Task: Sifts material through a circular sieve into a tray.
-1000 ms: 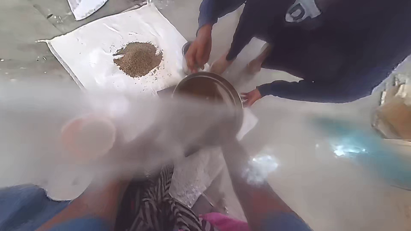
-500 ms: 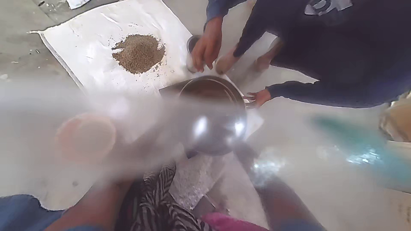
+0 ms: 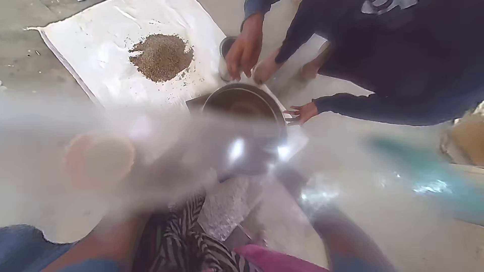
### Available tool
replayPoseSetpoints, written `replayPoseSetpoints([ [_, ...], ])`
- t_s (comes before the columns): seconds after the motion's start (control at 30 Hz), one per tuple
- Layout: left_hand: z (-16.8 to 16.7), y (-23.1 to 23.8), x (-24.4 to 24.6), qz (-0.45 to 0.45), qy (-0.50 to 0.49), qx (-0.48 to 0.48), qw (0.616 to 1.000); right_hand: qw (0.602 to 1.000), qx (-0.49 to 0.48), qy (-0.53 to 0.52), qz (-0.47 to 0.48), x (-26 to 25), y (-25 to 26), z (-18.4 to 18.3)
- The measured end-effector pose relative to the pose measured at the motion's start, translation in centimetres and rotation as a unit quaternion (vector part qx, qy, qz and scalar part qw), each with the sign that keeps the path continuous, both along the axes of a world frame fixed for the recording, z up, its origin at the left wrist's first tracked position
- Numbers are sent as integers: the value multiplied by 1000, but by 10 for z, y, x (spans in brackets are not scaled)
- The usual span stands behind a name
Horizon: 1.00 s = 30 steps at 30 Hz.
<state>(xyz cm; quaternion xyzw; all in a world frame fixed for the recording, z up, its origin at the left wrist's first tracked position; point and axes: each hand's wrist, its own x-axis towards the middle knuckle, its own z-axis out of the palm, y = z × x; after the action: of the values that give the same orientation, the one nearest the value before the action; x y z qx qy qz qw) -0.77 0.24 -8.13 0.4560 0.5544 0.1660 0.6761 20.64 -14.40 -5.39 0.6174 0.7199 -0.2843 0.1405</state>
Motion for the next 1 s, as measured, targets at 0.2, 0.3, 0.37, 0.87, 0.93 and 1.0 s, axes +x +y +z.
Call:
replayPoseSetpoints([
  [0.2, 60, 5, -14, 13, 42, -40, 998, 905, 282, 6, -319, 121, -47, -35],
  [0.3, 67, -1, -13, 1, 31, -87, 996, 821, 266, 145, -484, 91, -52, -51],
  [0.37, 73, -10, -12, -18, 31, -98, 995, 718, 267, 217, -605, 77, -61, -40],
  [0.87, 96, -33, -6, 14, -81, -43, 996, 527, 177, 381, -739, 43, -89, -25],
  [0.93, 99, -28, -17, 36, -61, -43, 997, 553, 156, 377, -726, 16, -75, -11],
  [1.0, 99, -34, -12, 7, -56, -21, 998, 552, 189, 395, -710, 31, -88, -23],
])
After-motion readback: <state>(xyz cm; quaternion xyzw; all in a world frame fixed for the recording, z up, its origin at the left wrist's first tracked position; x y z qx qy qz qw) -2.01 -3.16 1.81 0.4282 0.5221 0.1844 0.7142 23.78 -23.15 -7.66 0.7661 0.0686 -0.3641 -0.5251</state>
